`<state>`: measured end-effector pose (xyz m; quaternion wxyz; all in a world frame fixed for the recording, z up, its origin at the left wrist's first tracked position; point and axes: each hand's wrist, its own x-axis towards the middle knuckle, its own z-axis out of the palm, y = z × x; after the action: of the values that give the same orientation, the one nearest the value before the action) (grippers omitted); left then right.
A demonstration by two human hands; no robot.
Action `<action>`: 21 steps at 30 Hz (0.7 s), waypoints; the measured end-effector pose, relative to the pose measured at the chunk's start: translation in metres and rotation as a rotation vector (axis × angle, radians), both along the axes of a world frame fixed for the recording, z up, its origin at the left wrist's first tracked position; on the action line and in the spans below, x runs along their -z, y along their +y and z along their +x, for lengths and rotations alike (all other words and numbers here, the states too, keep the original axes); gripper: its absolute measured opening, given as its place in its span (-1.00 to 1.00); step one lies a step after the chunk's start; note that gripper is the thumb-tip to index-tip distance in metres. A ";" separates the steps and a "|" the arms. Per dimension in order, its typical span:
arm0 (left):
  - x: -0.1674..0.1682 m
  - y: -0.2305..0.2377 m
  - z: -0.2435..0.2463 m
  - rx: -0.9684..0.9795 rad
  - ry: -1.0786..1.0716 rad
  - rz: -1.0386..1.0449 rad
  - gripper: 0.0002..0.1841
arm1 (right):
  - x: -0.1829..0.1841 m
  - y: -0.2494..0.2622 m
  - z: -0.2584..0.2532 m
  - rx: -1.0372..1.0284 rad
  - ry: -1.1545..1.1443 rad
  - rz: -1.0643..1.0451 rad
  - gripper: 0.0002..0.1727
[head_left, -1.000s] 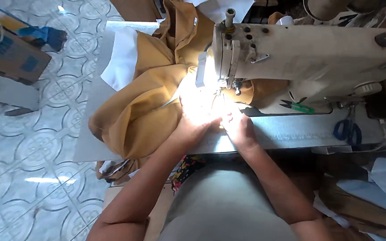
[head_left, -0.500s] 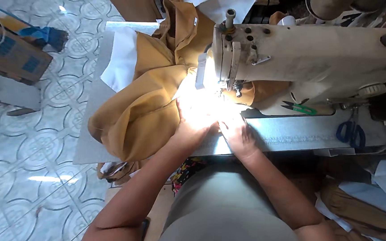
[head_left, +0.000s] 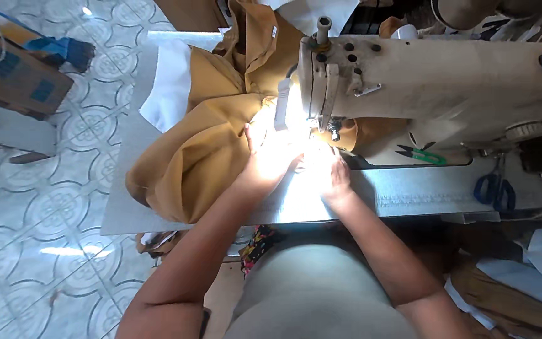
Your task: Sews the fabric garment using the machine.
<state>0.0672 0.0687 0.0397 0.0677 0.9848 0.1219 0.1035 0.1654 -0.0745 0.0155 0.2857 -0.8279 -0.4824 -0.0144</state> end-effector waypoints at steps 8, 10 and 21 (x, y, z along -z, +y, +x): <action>0.022 0.009 -0.011 -0.081 -0.041 0.030 -0.51 | 0.007 -0.004 0.006 0.099 0.027 -0.058 -0.59; 0.022 0.003 -0.031 -0.257 -0.021 -0.023 -0.54 | 0.009 -0.002 0.004 0.170 0.066 -0.136 -0.39; -0.023 0.021 -0.134 -0.432 0.112 -0.771 -0.51 | -0.005 0.026 0.036 0.236 0.723 0.199 -0.68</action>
<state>-0.0672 0.0902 0.0623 0.4003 0.8435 0.3580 0.0089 0.2011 -0.0486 0.0209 0.5127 -0.7975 -0.2483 0.1988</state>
